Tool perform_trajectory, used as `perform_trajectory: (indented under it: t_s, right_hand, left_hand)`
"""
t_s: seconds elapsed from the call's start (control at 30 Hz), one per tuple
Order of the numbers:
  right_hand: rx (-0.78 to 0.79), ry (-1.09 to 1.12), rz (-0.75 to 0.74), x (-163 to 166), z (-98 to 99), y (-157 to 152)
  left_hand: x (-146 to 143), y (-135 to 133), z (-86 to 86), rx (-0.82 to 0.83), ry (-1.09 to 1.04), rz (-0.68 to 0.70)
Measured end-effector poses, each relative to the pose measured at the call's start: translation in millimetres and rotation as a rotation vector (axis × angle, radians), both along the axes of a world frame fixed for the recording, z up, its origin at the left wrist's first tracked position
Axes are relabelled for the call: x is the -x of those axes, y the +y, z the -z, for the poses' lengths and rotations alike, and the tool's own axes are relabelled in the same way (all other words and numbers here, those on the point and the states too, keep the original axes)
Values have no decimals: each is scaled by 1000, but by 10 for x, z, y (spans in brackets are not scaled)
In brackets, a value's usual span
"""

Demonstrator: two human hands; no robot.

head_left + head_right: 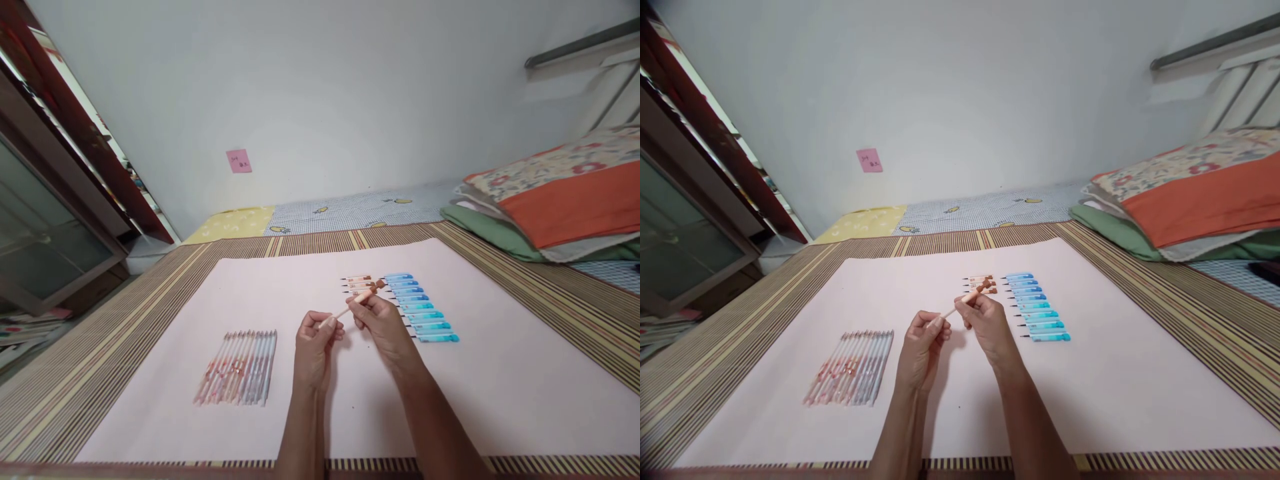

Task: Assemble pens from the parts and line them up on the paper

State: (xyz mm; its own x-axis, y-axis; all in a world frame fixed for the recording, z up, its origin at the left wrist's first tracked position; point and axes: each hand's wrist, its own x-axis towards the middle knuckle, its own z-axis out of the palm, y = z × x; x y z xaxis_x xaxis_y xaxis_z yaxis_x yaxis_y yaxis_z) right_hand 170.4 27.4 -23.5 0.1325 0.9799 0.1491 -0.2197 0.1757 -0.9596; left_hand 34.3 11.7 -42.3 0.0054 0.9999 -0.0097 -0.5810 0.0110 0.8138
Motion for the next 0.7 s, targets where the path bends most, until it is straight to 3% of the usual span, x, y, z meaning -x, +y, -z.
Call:
perform_trajectory:
  t_s: [0.3, 0.4, 0.53, 0.7]
  right_hand:
    - [53, 216, -32, 35, 109, 45]
    - [66, 290, -38, 49, 100, 41]
    - [46, 211, -2, 29, 101, 40]
    - [22, 117, 0, -6, 82, 32]
  left_hand:
    - [-54, -80, -43, -209, 474, -234]
    - [-85, -63, -35, -131, 365, -194]
    - [-110, -27, -20, -11, 166, -56]
    - [-113, -31, -27, -1, 78, -62]
